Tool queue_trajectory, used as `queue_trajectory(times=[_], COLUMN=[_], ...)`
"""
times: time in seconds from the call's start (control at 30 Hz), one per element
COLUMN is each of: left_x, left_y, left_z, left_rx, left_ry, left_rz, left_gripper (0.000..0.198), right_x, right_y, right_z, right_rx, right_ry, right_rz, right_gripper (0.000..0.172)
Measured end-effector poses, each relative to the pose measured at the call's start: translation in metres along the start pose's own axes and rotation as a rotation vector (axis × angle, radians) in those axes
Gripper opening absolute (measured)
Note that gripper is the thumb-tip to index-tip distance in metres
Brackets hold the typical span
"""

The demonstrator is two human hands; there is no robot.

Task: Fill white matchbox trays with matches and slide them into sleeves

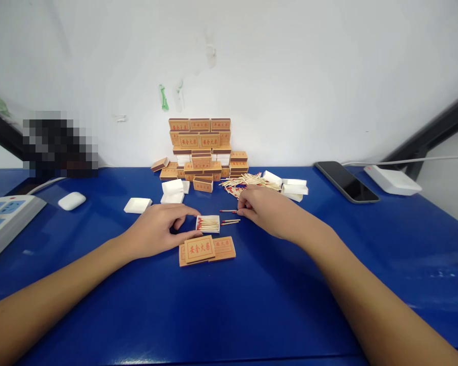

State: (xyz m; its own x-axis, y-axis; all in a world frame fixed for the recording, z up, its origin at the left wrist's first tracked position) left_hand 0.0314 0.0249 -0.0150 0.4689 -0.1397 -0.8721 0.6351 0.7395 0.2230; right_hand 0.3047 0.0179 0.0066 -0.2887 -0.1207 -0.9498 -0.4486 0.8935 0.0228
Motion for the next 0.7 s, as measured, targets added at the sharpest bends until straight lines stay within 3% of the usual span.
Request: queue_trajectory(times=[0.13,0.43,0.6,0.7], left_x=[0.0,0.0,0.0,0.0], left_y=[0.0,0.0,0.0,0.0], left_z=[0.0,0.001,0.001,0.0], left_rx=[0.003,-0.01,0.002,-0.006], left_ry=[0.0,-0.001,-0.006,0.003], left_rz=[0.001,-0.006,-0.002,-0.002], left_gripper=[0.035,0.035,0.035,0.035], right_x=[-0.003,0.005,0.001,0.002], right_y=[-0.004,-0.001,0.001,0.003], right_z=[0.0,-0.019,-0.016,-0.015], right_rx=[0.026,-0.101,-0.055,-0.043], right_ry=[0.009,0.042,-0.011,-0.016], right_rz=[-0.035,-0.041,0.072,0.057], right_gripper=[0.023,0.02,0.019,0.015])
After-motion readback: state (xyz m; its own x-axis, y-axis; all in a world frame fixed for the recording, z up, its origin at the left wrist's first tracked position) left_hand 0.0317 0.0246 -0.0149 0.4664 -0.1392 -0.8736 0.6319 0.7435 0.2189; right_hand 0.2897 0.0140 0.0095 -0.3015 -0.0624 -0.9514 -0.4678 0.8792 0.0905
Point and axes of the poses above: each hand's wrist, its own y-axis towards the middle knuckle, its own x-axis out of the palm, z = x × y, the point moved 2 cm from there along y, towards the middle knuckle, and after that the axes turned 4 degrees about -x, right-handed, at the moved point
